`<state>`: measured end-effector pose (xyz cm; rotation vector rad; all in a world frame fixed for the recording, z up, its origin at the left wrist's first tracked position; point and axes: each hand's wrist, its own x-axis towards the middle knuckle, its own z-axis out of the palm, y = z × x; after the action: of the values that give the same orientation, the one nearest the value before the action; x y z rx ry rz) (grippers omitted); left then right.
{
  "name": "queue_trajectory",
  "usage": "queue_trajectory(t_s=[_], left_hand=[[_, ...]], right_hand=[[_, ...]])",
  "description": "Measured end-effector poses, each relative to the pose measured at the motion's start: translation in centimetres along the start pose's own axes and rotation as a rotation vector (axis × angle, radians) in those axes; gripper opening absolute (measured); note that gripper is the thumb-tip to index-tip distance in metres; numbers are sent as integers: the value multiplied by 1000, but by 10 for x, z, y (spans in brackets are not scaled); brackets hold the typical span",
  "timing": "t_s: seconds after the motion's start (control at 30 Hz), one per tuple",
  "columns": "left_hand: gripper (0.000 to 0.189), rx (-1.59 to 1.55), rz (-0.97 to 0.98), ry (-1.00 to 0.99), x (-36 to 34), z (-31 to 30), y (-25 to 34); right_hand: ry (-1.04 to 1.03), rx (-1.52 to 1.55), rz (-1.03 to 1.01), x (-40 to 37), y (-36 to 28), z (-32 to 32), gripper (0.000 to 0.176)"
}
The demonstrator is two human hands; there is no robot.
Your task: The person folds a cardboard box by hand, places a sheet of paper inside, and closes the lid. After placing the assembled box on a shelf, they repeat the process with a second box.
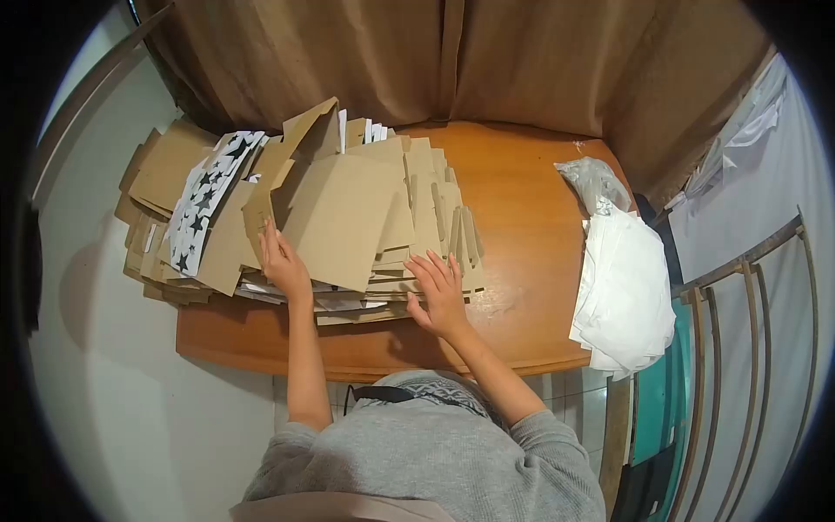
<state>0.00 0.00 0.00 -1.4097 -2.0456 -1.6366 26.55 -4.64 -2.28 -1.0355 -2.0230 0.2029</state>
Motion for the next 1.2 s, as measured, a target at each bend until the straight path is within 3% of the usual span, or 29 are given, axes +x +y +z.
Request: queue_trajectory(t_s=[0.1, 0.17, 0.4, 0.5, 0.57, 0.6, 0.7, 0.77, 0.87, 0.97, 1.1, 1.13, 1.17, 1.2], left_hand=[[33, 38, 27, 50, -18, -9, 28], [33, 111, 145, 109, -18, -14, 36], [32, 156, 203, 252, -33, -35, 64], [32, 189, 330, 241, -36, -46, 78], [32, 51, 591, 203, -42, -50, 89], [29, 24, 607, 171, -47, -50, 94], [25, -35, 787, 85, -50, -49, 103], [25, -12, 812, 68, -49, -46, 105], [26, -5, 930, 39, -46, -41, 111], [27, -15, 1032, 9, -52, -36, 119], [25, -37, 1107, 47, -67, -24, 113], [23, -308, 1008, 242, -71, -14, 114], [21, -571, 887, 432, -76, -5, 110], [25, -543, 843, 479, -82, 0, 88]], right_hand=[[-16, 34, 25, 4, -7, -12, 49], [21, 211, 71, 15, -16, -6, 46], [-41, 537, 201, 48, -39, -20, 42], [-103, 804, 278, 66, -47, -28, 46], [-208, 944, 350, 86, -56, -46, 53], [-254, 1058, 372, 92, -55, -52, 58], [-206, 1195, 457, 107, -45, -59, 62], [-226, 1274, 461, 115, -43, -75, 60], [-308, 1851, 776, 110, -26, -88, 45], [-174, 1865, 863, 111, -47, -101, 39], [-158, 2038, 642, 101, -26, -104, 43], [-255, 2210, 375, 99, -20, -103, 45], [-181, 2135, 386, 93, -19, -107, 47], [-111, 2055, 400, 90, -22, -113, 49]])
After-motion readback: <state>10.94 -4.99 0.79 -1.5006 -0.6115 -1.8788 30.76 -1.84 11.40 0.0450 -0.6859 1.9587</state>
